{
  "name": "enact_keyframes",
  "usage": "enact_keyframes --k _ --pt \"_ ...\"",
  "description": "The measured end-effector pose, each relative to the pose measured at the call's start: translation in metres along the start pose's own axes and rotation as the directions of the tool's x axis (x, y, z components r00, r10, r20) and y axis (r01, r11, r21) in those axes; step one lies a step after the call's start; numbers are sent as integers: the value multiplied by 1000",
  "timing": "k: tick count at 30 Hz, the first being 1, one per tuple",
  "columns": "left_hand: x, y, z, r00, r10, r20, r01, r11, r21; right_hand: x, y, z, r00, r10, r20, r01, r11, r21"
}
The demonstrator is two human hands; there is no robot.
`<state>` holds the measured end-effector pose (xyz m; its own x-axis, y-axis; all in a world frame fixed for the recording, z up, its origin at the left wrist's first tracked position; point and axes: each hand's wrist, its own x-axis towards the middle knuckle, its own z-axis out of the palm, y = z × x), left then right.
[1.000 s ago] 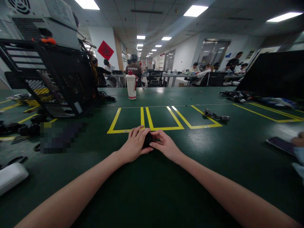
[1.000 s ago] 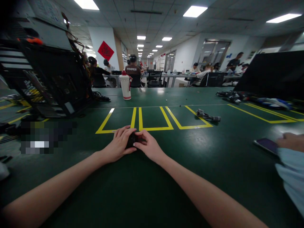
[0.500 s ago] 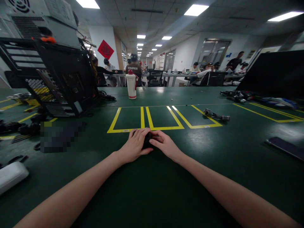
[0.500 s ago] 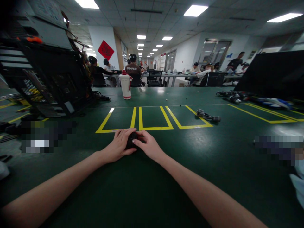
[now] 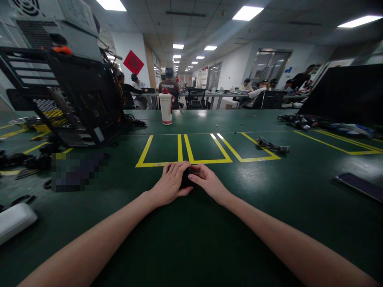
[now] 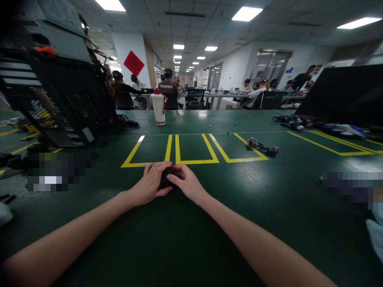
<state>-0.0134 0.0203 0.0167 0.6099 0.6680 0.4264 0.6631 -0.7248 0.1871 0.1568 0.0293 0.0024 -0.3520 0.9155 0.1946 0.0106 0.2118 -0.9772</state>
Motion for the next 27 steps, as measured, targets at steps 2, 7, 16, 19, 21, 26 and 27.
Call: enact_keyframes --k 2,7,16,19,21,26,27 --pt "0 1 1 1000 -8 -3 8 1000 12 0 0 -1 1000 8 11 -8 1000 -9" --pt "1 1 3 1000 -27 0 27 999 17 -2 -4 -2 996 -32 87 29 999 43" --pt "1 -3 7 999 -31 -24 32 999 13 -5 -5 1 998 -30 47 27 998 56" --pt "1 -3 8 999 -27 -30 28 1000 14 -3 -3 1 1000 -21 18 20 999 35" --pt "1 -3 9 999 -27 -34 27 1000 12 -2 -2 1 1000 -6 22 5 999 40" --pt "1 -2 6 1000 -16 -25 17 1000 9 -3 -1 2 994 -56 92 46 993 106" --pt "1 -2 6 1000 -16 -24 16 1000 8 -4 -1 2 993 -66 97 54 991 119"
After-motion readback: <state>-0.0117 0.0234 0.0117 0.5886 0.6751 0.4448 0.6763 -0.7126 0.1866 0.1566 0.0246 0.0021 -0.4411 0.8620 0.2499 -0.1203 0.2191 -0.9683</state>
